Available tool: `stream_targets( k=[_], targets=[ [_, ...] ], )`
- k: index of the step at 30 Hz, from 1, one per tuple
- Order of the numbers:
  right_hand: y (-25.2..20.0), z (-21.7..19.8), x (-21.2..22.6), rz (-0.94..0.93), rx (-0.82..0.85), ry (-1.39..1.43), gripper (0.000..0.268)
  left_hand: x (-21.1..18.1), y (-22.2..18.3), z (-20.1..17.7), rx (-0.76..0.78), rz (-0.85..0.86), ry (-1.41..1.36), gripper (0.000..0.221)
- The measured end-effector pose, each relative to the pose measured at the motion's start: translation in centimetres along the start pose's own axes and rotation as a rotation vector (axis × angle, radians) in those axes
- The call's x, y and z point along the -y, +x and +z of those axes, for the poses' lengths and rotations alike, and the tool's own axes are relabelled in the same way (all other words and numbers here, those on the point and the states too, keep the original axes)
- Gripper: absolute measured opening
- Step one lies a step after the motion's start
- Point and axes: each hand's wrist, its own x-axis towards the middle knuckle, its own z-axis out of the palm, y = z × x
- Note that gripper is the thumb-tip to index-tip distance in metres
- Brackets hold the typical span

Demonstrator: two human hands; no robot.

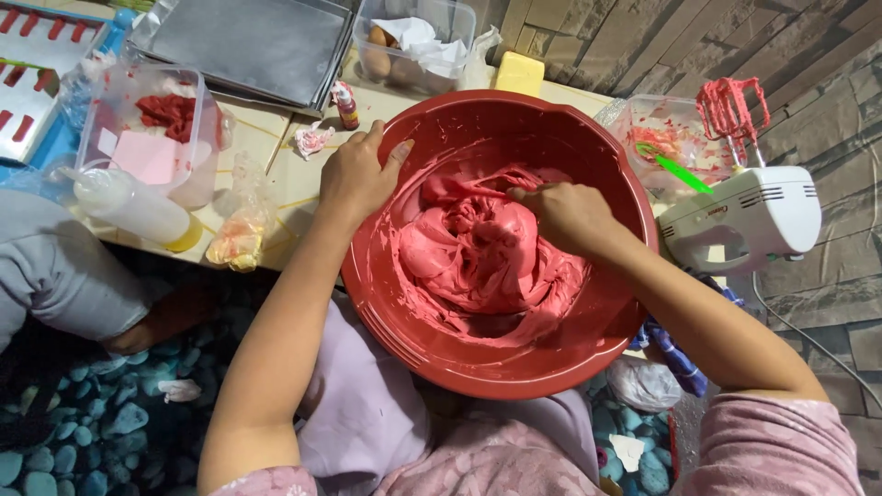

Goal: Mixing and folding pink dough in a large red bowl using two spatulas to ensure even consistency.

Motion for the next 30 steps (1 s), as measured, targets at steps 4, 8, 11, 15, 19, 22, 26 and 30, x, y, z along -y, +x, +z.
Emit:
stream_targets(
  k=[4,8,11,15,19,22,26,30],
  targets=[
    [-1.8,-2.1,2.4,-0.137,0.085,0.059,0.061,-0.2,0.1,-0.1,0.009,-0.01,-0.01,0.073],
    [-3.3,-5.5,0.9,-0.056,0.14,0.025,0.061,-0.6,0.0,-0.7,0.025,-0.039,-0.018,0.071],
    [-2.2,-4.4,-2.3,0.002,0.083,0.0,0.054,-0.8,0.1,-0.5,0.036,-0.037,-0.041,0.072],
    [0.8,-3.0,-2.4,-0.07,0.012,-0.013,0.032,-1.0,0.9,0.0,0.061,-0.003,-0.055,0.072],
    [0.3,-4.3,1.5,-0.237,0.067,0.109,0.047,-1.4,0.7,-0.3,0.086,-0.028,-0.041,0.071],
    [-1.4,-3.5,1.1,-0.351,0.065,0.006,0.038,-1.5,0.7,-0.4,0.082,-0.033,-0.023,0.07],
    [-5.6,0.1,-0.2,-0.522,-0.175,-0.048,0.052,-1.0,0.8,0.0,0.07,-0.01,-0.024,0.075],
    [-9.1,2.9,-3.9,-0.454,-0.253,-0.094,0.051,-1.1,0.6,-0.2,0.072,0.0,-0.024,0.077]
  ],
)
